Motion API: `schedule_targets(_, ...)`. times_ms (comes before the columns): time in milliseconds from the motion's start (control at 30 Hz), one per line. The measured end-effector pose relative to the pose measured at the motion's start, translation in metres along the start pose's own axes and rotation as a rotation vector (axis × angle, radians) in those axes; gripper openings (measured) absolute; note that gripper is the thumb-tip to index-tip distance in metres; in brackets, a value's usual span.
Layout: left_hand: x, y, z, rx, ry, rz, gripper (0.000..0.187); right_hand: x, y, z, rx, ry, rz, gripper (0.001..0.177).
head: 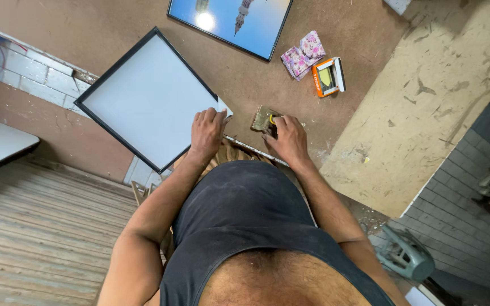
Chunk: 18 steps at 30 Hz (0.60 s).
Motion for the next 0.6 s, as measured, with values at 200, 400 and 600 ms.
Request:
schedule_targets(200,-0.021,0.005,-0.013,-0.005,-0.008,0.024,0.029,0.006,-0.027,0.021,-0.1,0.105,-0.301,0.04)
schedule_targets(400,-0.004,-0.004,-0.009,0.061,-0.09,0.004,0.023,0.016,-0.05,-0.004,-0.022,0.145,-0.363,0.052)
schedule_targets(600,-0.004,-0.005,-0.017,0.039,-0.056,-0.102,0.025,0.013,-0.066,-0.037,0.193,0.118,-0.241,0.049)
Point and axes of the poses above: each hand's wrist, its own y-axis away from the middle knuckle, its own x-axis out of the back of the hand, z = x × y, the point moved 1 cm from there along -y, towards the middle knuckle, and after that the axes turned 11 degrees about -z, right-handed, at the moved point
